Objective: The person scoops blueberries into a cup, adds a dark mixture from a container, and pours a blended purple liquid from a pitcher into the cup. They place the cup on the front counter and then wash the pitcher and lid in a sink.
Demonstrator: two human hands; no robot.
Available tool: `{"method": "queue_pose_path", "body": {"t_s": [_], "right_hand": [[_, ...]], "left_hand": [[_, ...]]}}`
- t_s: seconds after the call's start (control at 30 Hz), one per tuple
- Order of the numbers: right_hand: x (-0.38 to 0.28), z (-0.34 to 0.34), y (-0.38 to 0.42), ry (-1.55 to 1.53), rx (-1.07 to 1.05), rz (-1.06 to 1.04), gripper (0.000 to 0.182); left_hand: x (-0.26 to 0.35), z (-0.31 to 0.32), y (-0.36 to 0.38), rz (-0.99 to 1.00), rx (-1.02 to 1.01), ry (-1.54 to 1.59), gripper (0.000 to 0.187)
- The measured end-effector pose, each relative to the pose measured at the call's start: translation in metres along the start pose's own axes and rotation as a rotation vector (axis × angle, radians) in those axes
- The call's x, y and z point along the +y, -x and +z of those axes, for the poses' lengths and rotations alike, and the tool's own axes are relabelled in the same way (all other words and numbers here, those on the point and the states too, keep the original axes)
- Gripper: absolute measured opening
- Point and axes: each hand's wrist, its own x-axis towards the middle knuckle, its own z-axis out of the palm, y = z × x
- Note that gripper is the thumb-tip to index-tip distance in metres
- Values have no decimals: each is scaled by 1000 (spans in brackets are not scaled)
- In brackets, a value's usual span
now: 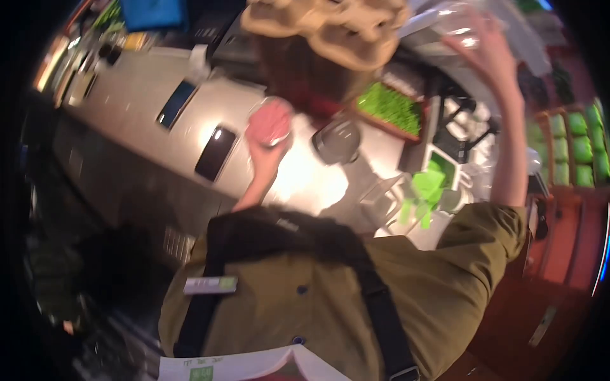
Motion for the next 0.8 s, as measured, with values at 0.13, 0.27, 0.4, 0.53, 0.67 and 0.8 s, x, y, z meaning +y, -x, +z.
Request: {"method": "queue_pose_path", "body": {"t_s": [0.13, 0.27, 0.4, 0.53, 0.67, 0.8], "right_hand": [[25, 5, -5, -197, 0, -58, 67], [32, 17, -11, -161, 63, -91, 71], [32, 14, -8, -294, -48, 2, 68], [40, -13, 11, -137, 114, 88, 63], [16, -38, 48, -712, 278, 104, 57], [-91, -39, 83, -996, 311, 26, 54]], "left_hand": [[24, -28, -9, -105, -131, 103, 83], [43, -58, -25, -121, -538, 188, 77], [56, -77, -32, -323, -725, 207, 77], [27, -78, -16, -184, -570, 227, 69], [18, -46, 13, 7, -255, 187, 91], [11, -12, 12, 5, -143, 53, 95]]}}
